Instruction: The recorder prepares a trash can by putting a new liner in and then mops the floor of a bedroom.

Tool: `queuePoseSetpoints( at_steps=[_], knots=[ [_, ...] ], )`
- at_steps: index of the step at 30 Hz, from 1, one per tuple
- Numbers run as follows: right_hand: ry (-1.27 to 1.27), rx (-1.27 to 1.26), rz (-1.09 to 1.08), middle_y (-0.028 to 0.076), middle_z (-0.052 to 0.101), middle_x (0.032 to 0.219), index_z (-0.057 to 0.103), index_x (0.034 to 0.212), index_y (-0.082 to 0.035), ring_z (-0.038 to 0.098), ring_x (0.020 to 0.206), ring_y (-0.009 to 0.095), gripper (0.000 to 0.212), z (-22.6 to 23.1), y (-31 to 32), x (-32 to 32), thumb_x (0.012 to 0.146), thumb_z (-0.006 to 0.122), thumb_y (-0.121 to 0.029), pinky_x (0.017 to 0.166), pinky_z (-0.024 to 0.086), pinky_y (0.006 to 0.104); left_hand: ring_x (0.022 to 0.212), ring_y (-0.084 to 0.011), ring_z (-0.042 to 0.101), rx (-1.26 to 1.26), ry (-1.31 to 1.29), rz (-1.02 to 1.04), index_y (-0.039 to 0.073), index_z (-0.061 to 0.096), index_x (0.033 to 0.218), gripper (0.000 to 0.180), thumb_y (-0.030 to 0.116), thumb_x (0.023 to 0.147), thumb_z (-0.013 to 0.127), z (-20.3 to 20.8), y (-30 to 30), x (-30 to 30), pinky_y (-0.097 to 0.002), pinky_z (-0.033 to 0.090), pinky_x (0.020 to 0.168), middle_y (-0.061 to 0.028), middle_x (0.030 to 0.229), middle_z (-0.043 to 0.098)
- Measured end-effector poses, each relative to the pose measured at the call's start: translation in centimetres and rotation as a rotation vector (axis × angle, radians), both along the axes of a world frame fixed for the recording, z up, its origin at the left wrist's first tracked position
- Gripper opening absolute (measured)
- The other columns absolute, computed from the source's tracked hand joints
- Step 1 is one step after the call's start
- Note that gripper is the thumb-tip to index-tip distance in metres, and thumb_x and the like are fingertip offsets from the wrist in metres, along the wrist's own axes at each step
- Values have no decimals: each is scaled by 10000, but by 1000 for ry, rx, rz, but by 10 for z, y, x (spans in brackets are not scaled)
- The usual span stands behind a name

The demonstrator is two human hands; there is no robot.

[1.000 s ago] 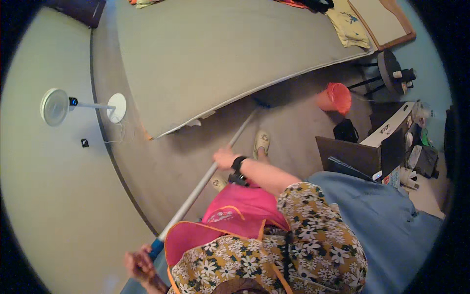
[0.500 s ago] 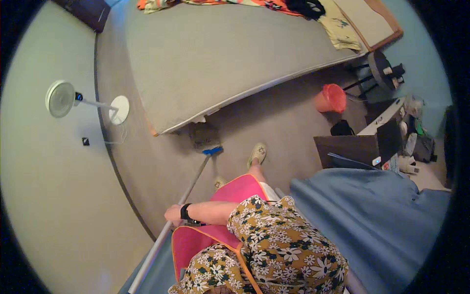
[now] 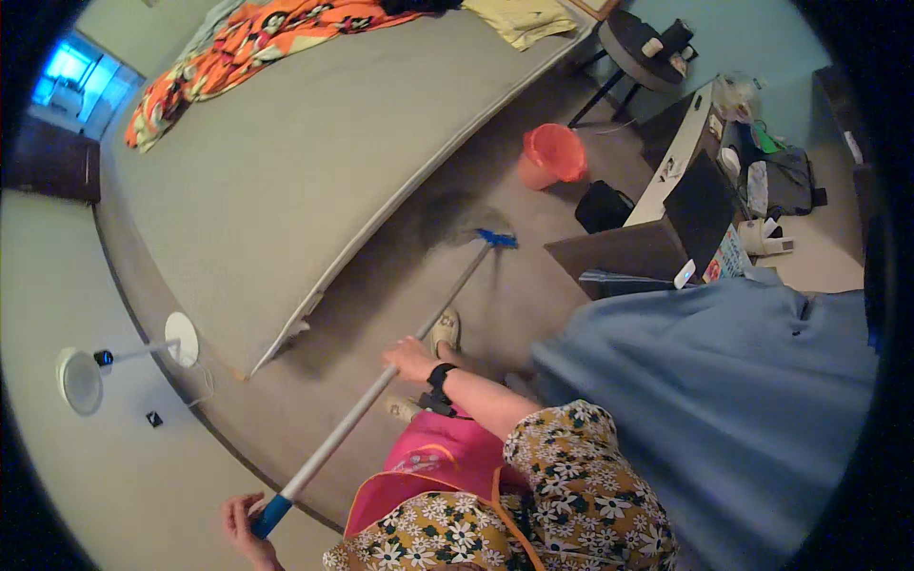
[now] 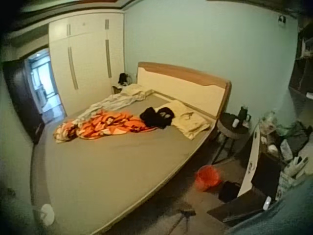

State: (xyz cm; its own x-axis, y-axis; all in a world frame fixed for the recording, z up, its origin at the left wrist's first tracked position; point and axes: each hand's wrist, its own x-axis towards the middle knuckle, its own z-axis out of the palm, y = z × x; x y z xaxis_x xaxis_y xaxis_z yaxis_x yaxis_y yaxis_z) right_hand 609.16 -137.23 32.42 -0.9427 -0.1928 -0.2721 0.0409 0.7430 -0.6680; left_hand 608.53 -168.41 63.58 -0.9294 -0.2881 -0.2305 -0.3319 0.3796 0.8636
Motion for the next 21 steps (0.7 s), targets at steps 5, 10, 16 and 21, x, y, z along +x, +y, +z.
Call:
queuePoseSetpoints(
  at_steps=[5,10,16,21],
  knots=[
    [-38,224,-101,4,583,855,600,857,-207,494,942,198,261,-50,135,11,600,647,-198,825,335,376,782,-187,594,123,-705,-496,22,536,1027,252,133,803,565,-39,117,-43,-269,478,633,-106,873,595],
    [-216,434,-111,-26,574,901,600,872,-213,469,1000,172,224,-80,230,10,653,599,-167,858,310,393,641,-130,568,285,-860,-555,43,502,1122,341,103,795,579,-136,163,-34,-230,459,508,-90,856,601],
    [-365,632,-451,55,552,1010,588,923,-127,439,1077,225,220,-120,333,21,758,446,-102,874,343,431,481,-44,445,268,-1005,-716,61,469,1180,398,133,802,574,-179,282,-29,-203,382,436,-27,685,582],
    [-195,729,-498,101,534,1054,583,947,-66,391,1153,286,240,-124,334,26,745,461,-113,880,348,455,527,-79,492,11,-742,-1041,70,465,1199,428,127,792,587,-186,271,-34,-212,407,480,-49,706,578]
  ],
)
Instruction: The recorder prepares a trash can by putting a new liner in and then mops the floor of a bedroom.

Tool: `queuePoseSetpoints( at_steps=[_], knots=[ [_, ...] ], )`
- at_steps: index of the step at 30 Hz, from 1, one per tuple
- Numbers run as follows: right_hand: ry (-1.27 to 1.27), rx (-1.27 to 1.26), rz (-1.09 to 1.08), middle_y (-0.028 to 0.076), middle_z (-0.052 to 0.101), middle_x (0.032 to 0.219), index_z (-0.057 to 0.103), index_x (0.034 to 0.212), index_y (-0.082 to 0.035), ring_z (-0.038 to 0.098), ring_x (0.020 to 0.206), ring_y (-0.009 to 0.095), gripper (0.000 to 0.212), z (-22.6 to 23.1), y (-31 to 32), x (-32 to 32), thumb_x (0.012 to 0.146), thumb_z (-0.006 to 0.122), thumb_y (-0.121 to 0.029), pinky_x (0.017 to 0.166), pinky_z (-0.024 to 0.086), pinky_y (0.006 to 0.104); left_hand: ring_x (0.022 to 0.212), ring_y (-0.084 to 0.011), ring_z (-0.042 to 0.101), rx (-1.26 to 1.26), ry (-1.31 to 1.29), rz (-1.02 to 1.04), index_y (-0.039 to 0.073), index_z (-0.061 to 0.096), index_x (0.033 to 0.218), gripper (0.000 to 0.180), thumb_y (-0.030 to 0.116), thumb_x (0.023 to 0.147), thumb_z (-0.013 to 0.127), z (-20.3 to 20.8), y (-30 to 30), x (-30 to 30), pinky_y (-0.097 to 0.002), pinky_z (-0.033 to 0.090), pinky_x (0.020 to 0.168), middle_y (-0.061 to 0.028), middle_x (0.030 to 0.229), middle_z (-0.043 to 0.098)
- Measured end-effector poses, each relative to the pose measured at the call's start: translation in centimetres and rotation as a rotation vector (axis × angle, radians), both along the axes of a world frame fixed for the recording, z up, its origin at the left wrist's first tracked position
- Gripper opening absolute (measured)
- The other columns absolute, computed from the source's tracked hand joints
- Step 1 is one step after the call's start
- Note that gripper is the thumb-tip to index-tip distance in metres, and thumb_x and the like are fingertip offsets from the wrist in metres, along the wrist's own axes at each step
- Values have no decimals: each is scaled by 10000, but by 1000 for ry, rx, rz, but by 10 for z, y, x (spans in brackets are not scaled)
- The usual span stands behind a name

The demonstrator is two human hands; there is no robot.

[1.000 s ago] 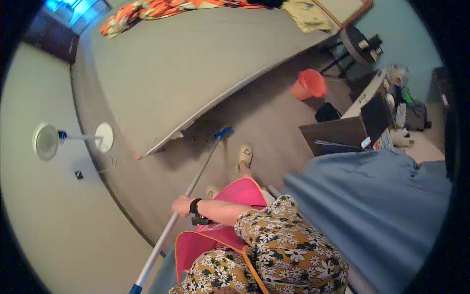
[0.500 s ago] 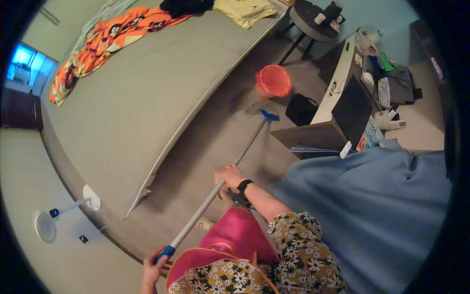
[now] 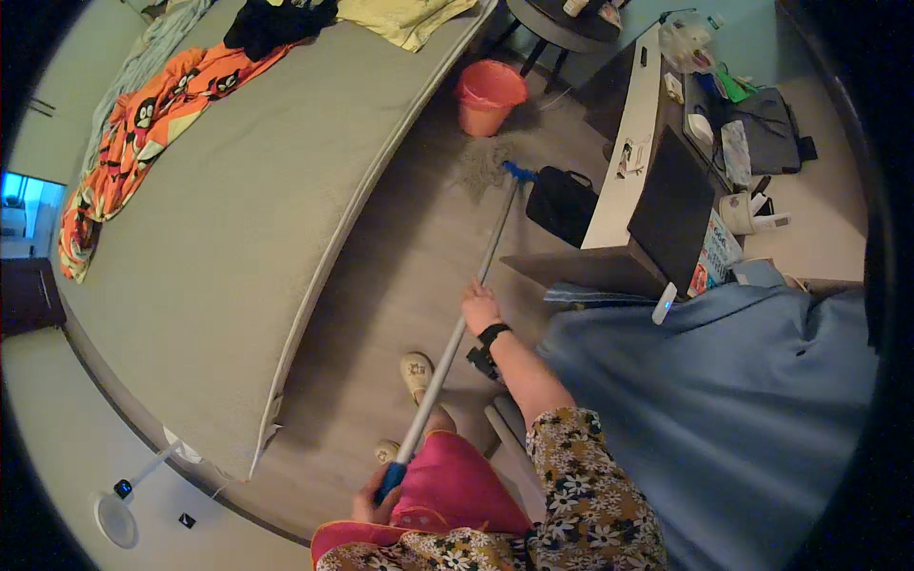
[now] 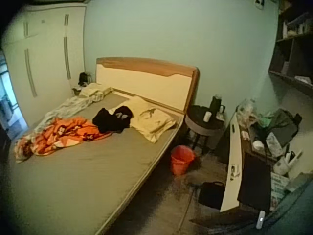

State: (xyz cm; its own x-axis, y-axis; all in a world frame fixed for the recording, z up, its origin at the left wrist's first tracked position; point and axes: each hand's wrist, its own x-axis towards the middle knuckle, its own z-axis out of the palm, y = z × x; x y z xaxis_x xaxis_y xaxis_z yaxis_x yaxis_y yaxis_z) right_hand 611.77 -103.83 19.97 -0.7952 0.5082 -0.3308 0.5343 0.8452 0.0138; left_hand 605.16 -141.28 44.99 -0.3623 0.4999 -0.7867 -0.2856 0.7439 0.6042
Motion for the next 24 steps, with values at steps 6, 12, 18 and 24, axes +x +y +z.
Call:
queuePoseSetpoints(
  at_steps=[6,12,18,24],
  knots=[
    [-4,-418,154,78,542,1003,587,923,-105,451,1027,242,276,49,-125,-46,661,593,-192,942,234,513,761,-158,598,-165,-127,574,21,555,1095,404,98,715,668,110,-77,-80,-268,473,684,-121,894,618],
    [238,-543,46,62,556,939,582,835,-116,443,1028,233,198,63,-111,-83,647,617,-165,963,225,478,889,-192,585,-65,-106,541,-69,511,1090,315,44,800,560,124,-55,-160,-298,459,809,-148,988,598],
    [86,-209,-70,74,549,963,566,907,-125,465,1010,275,246,-15,21,-56,663,599,-129,909,324,439,756,-191,619,-172,342,-149,-11,566,1047,407,154,693,681,42,64,-144,-284,472,703,-167,826,633],
    [-31,-185,-207,99,431,1199,522,1022,-84,363,1156,321,358,-2,91,-67,674,595,-124,949,337,418,745,-345,593,121,453,-353,30,549,1075,394,220,741,638,-57,172,-129,-344,475,636,-242,808,576]
  ],
)
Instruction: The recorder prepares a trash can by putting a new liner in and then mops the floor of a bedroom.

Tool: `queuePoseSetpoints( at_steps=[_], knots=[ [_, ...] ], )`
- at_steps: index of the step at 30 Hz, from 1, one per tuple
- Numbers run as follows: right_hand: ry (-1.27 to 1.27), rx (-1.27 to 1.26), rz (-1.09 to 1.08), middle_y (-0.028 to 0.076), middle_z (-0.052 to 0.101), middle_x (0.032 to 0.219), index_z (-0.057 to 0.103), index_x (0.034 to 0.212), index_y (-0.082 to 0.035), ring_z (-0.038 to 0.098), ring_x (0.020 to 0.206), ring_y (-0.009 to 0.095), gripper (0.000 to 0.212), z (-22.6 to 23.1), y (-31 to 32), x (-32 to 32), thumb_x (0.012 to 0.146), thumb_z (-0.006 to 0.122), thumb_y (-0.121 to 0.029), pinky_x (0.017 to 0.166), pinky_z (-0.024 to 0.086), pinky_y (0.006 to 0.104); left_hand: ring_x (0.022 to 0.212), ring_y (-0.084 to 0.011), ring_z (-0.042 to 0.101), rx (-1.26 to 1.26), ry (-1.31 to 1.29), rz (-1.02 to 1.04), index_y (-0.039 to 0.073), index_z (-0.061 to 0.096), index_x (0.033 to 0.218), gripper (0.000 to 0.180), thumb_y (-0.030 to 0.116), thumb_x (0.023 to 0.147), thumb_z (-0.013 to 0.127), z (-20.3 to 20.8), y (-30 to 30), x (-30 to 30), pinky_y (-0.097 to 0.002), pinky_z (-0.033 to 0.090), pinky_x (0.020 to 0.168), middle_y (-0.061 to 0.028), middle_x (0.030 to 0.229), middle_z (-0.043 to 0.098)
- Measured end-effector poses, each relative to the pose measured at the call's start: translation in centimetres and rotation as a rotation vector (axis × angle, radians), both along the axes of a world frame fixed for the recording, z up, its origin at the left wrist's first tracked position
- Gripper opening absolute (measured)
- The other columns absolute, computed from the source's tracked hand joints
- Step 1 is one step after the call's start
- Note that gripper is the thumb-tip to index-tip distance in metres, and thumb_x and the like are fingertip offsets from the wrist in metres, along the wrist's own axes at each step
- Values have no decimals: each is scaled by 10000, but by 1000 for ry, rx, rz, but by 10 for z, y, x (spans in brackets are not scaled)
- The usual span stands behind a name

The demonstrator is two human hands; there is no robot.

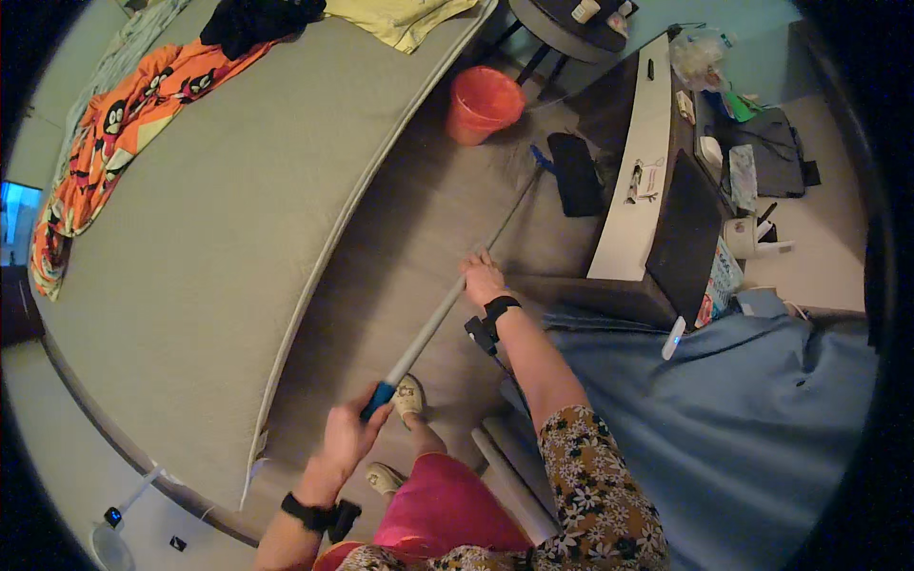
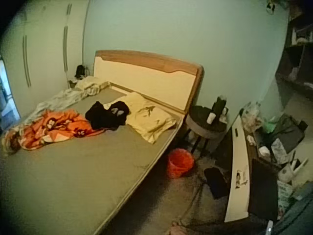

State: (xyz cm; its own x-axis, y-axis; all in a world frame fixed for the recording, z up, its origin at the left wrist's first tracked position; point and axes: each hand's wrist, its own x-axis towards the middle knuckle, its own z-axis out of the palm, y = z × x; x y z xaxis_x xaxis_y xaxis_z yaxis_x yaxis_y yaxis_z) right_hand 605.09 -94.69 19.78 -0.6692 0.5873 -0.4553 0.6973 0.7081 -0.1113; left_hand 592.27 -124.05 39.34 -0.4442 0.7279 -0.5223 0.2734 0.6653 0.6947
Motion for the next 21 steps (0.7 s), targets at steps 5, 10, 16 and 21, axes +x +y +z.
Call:
queuePoseSetpoints(
  at_steps=[5,10,16,21],
  knots=[
    [12,134,39,111,471,1155,551,999,-59,363,1159,335,331,-12,-3,17,681,588,-142,926,350,421,659,-308,603,-5,-84,-120,46,486,1155,445,195,758,622,10,5,5,-352,462,587,-245,727,563],
    [-32,53,191,124,558,1006,607,923,-68,456,1048,310,284,7,-117,-21,665,607,-186,921,339,425,667,-99,526,-131,-125,23,-20,496,1134,456,166,745,644,36,-133,-11,-275,449,601,-169,744,605],
    [397,-204,318,97,583,819,597,699,-73,521,897,281,204,49,-235,-42,519,626,-166,800,382,389,727,-108,543,-222,-225,204,-49,538,1076,427,144,716,665,107,-227,-76,-257,455,670,-97,827,626],
    [132,-274,105,110,584,846,597,756,-107,534,879,288,170,37,-201,-23,585,597,-105,821,380,413,738,-159,617,-158,-32,-13,16,590,1026,375,132,681,684,87,-164,-94,-280,477,682,-136,826,644]
  ],
)
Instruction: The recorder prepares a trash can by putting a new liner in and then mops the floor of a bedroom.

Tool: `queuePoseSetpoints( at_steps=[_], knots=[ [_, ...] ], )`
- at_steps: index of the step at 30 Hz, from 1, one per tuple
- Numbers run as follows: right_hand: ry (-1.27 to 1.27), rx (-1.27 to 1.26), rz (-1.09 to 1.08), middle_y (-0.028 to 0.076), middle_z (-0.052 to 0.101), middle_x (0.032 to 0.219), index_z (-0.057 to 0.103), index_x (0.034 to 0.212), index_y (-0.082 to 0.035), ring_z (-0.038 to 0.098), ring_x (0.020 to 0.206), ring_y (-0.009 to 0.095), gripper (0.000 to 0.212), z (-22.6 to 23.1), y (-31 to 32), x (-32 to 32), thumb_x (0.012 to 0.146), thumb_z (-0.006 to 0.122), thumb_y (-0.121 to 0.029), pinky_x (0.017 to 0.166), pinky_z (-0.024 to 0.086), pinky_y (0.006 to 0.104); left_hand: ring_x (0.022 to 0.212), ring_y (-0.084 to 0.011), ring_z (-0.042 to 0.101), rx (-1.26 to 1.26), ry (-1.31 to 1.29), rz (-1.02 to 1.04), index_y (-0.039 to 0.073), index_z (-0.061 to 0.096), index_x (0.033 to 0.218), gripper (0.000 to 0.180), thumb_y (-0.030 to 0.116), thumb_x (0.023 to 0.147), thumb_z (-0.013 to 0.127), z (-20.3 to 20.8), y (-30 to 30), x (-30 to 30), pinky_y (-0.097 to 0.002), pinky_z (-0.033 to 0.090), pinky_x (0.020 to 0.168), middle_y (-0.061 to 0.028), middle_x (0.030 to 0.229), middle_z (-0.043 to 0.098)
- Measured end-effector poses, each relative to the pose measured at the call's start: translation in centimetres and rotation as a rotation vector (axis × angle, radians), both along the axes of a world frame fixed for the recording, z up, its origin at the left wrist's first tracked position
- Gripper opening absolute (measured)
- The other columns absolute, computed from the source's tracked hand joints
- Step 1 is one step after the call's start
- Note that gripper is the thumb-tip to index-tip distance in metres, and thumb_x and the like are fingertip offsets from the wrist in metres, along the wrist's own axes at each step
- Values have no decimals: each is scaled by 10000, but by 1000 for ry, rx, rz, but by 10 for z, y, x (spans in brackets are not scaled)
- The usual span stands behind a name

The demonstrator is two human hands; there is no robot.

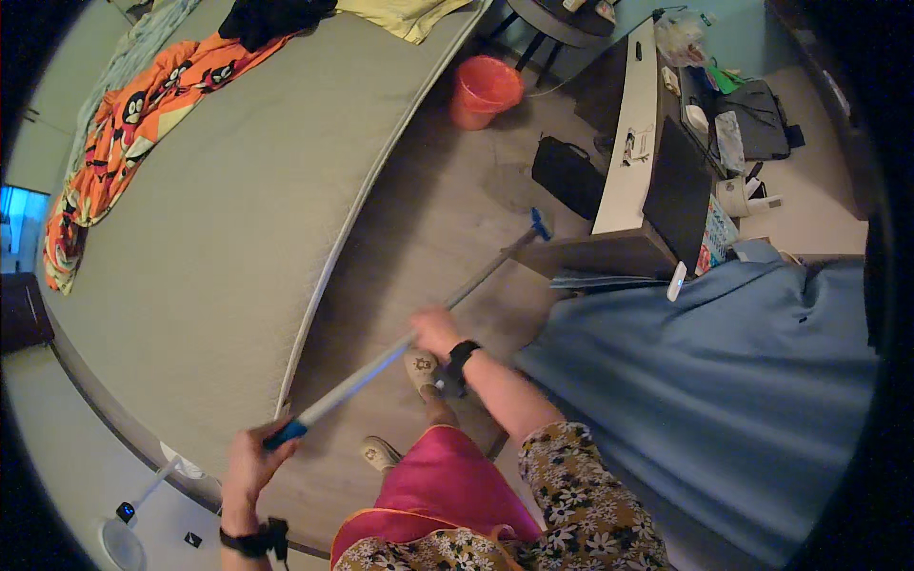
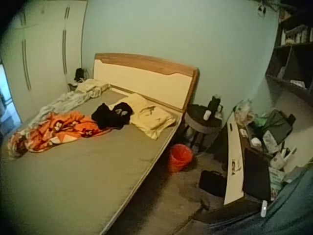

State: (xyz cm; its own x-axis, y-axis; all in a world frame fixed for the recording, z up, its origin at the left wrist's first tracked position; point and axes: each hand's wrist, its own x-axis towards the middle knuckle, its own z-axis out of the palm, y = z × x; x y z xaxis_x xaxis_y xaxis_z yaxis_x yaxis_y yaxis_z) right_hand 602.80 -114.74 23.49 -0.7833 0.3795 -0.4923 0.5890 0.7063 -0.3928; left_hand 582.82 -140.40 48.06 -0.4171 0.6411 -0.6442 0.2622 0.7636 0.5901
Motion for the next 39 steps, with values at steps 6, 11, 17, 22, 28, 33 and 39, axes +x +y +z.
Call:
queuePoseSetpoints(
  at_steps=[6,11,17,22,28,33,39],
  knots=[
    [-209,281,-133,98,563,1007,613,932,-167,427,1064,274,261,-18,91,57,674,579,-179,870,339,498,697,-310,600,131,192,-217,59,595,1013,374,206,682,686,-15,82,54,-337,480,607,-180,803,605],
    [-145,252,-154,81,546,1011,631,867,-156,420,1058,264,261,-34,31,60,615,638,-224,878,316,482,652,-310,594,192,270,-214,70,599,1007,370,207,677,691,4,25,67,-349,473,568,-169,754,605],
    [-20,147,8,98,567,989,629,885,-107,425,1068,272,219,25,-98,2,680,556,-133,932,267,538,626,-264,613,74,199,31,68,586,1052,395,159,682,688,47,-118,75,-319,463,557,-193,728,599],
    [-14,86,215,93,585,966,636,868,-123,496,998,260,189,57,-222,0,703,545,-141,946,248,534,634,-190,602,-40,271,197,7,562,1070,390,105,705,663,69,-275,124,-279,464,616,-169,721,614],
    [184,-27,492,72,615,694,620,728,-128,587,737,274,173,82,-399,6,591,639,-233,725,413,418,817,-163,551,-96,91,502,-63,508,1099,386,-21,724,588,138,-425,156,-266,445,752,-147,960,589],
    [259,-274,524,102,610,688,613,706,-117,594,708,285,158,107,-446,16,573,632,-200,665,443,399,798,-163,593,-1,48,489,-46,583,973,224,105,810,557,177,-470,161,-273,481,719,-119,895,621],
    [222,-242,330,129,604,688,617,700,-105,588,724,325,153,91,-375,54,571,624,-187,645,462,411,678,-169,609,-188,227,350,-30,619,930,355,162,648,715,145,-396,146,-274,468,644,-149,749,635]
  ],
)
